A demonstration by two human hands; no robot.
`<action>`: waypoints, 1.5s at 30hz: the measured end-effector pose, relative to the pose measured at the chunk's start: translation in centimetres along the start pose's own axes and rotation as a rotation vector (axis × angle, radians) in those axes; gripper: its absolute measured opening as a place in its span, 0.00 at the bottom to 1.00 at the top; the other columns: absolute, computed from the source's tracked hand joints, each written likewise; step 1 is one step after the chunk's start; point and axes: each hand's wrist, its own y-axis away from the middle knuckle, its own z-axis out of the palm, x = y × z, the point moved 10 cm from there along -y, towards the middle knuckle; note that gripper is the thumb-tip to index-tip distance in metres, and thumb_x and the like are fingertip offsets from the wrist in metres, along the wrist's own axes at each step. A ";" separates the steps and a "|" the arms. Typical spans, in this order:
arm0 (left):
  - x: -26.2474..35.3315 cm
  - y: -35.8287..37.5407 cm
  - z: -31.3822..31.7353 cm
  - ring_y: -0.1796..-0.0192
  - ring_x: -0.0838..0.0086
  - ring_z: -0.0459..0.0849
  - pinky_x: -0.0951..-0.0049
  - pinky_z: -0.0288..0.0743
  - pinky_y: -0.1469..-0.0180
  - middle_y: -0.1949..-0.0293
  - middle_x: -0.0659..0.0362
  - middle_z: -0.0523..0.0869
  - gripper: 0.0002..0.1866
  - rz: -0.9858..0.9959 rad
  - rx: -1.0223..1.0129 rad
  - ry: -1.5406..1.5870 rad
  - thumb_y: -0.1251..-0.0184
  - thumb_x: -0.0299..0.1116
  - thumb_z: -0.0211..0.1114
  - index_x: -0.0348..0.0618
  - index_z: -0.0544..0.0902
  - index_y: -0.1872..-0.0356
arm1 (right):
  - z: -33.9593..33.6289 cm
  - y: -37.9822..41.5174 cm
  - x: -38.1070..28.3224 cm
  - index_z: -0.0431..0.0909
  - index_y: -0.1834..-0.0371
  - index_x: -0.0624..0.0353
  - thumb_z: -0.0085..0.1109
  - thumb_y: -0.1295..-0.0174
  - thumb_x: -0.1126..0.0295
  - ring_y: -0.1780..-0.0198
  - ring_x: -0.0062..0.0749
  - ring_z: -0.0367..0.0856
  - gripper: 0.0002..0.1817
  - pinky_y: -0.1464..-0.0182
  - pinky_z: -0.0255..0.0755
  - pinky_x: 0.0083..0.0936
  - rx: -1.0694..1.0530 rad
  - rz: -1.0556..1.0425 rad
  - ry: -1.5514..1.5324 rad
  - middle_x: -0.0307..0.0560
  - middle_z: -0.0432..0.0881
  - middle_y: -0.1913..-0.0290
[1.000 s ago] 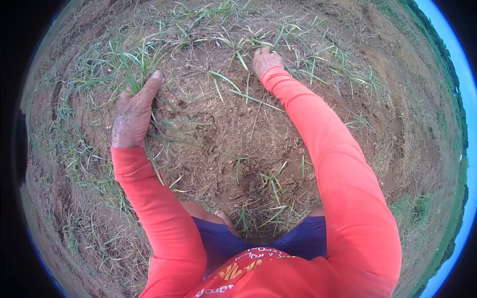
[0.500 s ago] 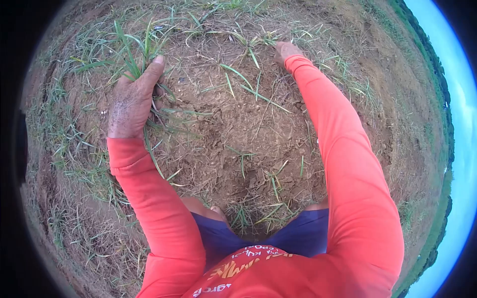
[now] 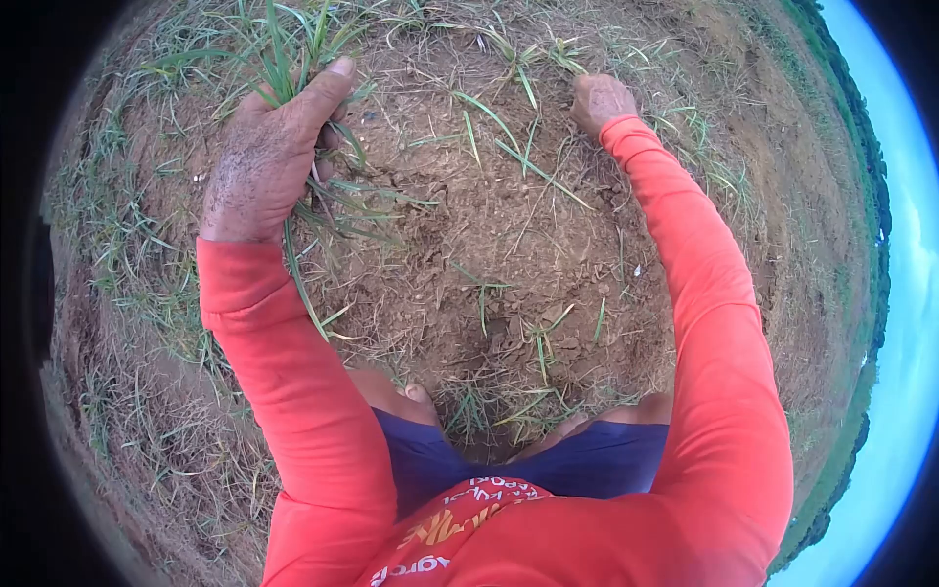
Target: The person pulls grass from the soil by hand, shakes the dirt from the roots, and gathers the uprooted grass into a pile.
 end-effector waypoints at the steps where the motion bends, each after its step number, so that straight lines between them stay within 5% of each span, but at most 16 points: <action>1: -0.2 -0.3 0.3 0.76 0.79 0.74 0.69 0.68 0.71 0.80 0.66 0.76 0.24 -0.046 -0.008 0.010 0.26 0.53 0.65 0.41 0.82 0.73 | -0.1 0.7 0.4 0.86 0.66 0.64 0.59 0.42 0.69 0.56 0.63 0.88 0.10 0.52 0.83 0.51 0.055 -0.017 -0.027 0.66 0.88 0.61; 5: -2.0 -1.4 1.9 0.76 0.81 0.75 0.73 0.70 0.71 0.79 0.66 0.77 0.23 -0.153 -0.028 0.024 0.27 0.53 0.67 0.42 0.82 0.71 | -3.2 3.2 1.0 0.84 0.70 0.61 0.60 0.37 0.66 0.61 0.62 0.87 0.10 0.58 0.80 0.52 0.310 0.061 -0.190 0.63 0.87 0.66; 9: -2.7 -3.2 3.9 0.77 0.81 0.76 0.75 0.70 0.73 0.78 0.66 0.79 0.22 -0.175 -0.032 -0.007 0.28 0.53 0.68 0.42 0.83 0.69 | 3.1 6.0 2.5 0.83 0.71 0.59 0.60 0.36 0.67 0.64 0.61 0.86 0.09 0.60 0.79 0.51 0.505 0.155 -0.313 0.61 0.86 0.69; 14: -3.0 -4.0 5.6 0.78 0.81 0.77 0.76 0.70 0.73 0.77 0.66 0.80 0.21 -0.190 -0.046 0.002 0.29 0.53 0.69 0.42 0.84 0.66 | 4.7 6.1 3.4 0.83 0.70 0.59 0.59 0.36 0.67 0.62 0.61 0.86 0.09 0.57 0.79 0.52 0.506 0.286 -0.394 0.62 0.86 0.68; 19: -1.8 -2.8 5.5 0.77 0.81 0.77 0.75 0.70 0.73 0.78 0.65 0.79 0.23 -0.191 -0.059 0.007 0.30 0.54 0.69 0.41 0.85 0.66 | 4.7 4.4 4.4 0.86 0.65 0.59 0.61 0.36 0.62 0.57 0.61 0.87 0.12 0.52 0.80 0.50 0.260 0.307 -0.340 0.62 0.88 0.63; 22: -1.1 -1.9 4.5 0.76 0.78 0.78 0.71 0.71 0.71 0.77 0.63 0.80 0.25 -0.165 -0.051 -0.021 0.30 0.56 0.68 0.39 0.85 0.67 | 0.5 2.8 5.2 0.88 0.58 0.56 0.59 0.35 0.57 0.53 0.60 0.88 0.16 0.44 0.79 0.49 0.082 0.274 -0.337 0.61 0.89 0.60; 26: -0.8 -1.4 3.8 0.72 0.72 0.80 0.65 0.74 0.66 0.75 0.58 0.82 0.28 -0.028 -0.051 -0.094 0.31 0.59 0.67 0.37 0.85 0.68 | -5.8 1.5 5.3 0.88 0.61 0.60 0.60 0.33 0.54 0.55 0.60 0.87 0.19 0.48 0.79 0.46 0.158 0.132 -0.108 0.63 0.88 0.61; 29: -1.0 -1.2 3.2 0.70 0.68 0.81 0.62 0.75 0.63 0.74 0.55 0.83 0.31 -0.018 -0.043 -0.139 0.33 0.60 0.68 0.34 0.84 0.68 | -14.0 0.2 5.7 0.87 0.64 0.61 0.62 0.33 0.54 0.65 0.47 0.87 0.19 0.57 0.78 0.40 0.156 -0.047 -0.102 0.54 0.87 0.70; 32: -0.3 -0.4 3.0 0.69 0.68 0.82 0.62 0.76 0.62 0.74 0.54 0.83 0.33 -0.077 -0.036 -0.115 0.34 0.62 0.68 0.33 0.83 0.70 | -22.3 2.0 4.6 0.92 0.59 0.55 0.71 0.41 0.52 0.61 0.42 0.88 0.18 0.54 0.79 0.35 0.222 -0.020 0.129 0.50 0.91 0.63; 35: 0.3 -0.2 3.2 0.71 0.68 0.82 0.61 0.77 0.63 0.75 0.55 0.83 0.32 -0.027 -0.042 -0.182 0.35 0.61 0.69 0.34 0.82 0.72 | -21.3 1.5 8.3 0.87 0.66 0.61 0.65 0.32 0.54 0.73 0.27 0.78 0.19 0.66 0.72 0.31 0.049 0.023 -0.353 0.39 0.80 0.77; 36: 0.8 0.2 3.3 0.72 0.69 0.82 0.62 0.77 0.63 0.75 0.56 0.83 0.32 -0.040 -0.036 -0.165 0.35 0.61 0.69 0.34 0.83 0.71 | -21.5 3.0 6.3 0.88 0.67 0.60 0.67 0.32 0.55 0.75 0.16 0.68 0.17 0.71 0.63 0.24 0.147 -0.021 -0.454 0.29 0.72 0.78; 38: 1.9 1.3 3.9 0.73 0.70 0.82 0.62 0.78 0.65 0.76 0.57 0.83 0.31 -0.066 -0.026 -0.140 0.35 0.60 0.70 0.34 0.83 0.70 | -14.0 3.8 6.6 0.89 0.67 0.60 0.68 0.33 0.55 0.73 0.21 0.75 0.18 0.67 0.70 0.28 0.159 0.213 -1.044 0.35 0.80 0.74; 39: 1.5 1.6 4.8 0.74 0.70 0.82 0.63 0.77 0.66 0.75 0.57 0.84 0.30 -0.070 -0.079 -0.135 0.35 0.59 0.70 0.34 0.84 0.69 | -6.0 3.0 5.9 0.89 0.54 0.60 0.66 0.35 0.56 0.59 0.42 0.88 0.18 0.51 0.78 0.37 -0.199 0.157 -0.213 0.54 0.91 0.58; 40: 0.4 1.2 5.6 0.75 0.70 0.83 0.63 0.77 0.67 0.75 0.57 0.85 0.29 -0.075 -0.142 -0.141 0.35 0.58 0.70 0.34 0.84 0.69 | -4.6 6.4 4.1 0.89 0.55 0.62 0.70 0.38 0.57 0.58 0.33 0.87 0.18 0.49 0.78 0.32 -0.272 0.164 0.175 0.49 0.90 0.60; 45: -3.3 -0.3 9.5 0.74 0.76 0.84 0.73 0.77 0.70 0.68 0.55 0.90 0.20 -0.237 -0.279 0.041 0.33 0.47 0.72 0.35 0.86 0.63 | -7.3 10.6 7.4 0.89 0.55 0.62 0.70 0.35 0.59 0.64 0.25 0.81 0.16 0.58 0.76 0.29 -0.041 0.292 -0.963 0.40 0.87 0.65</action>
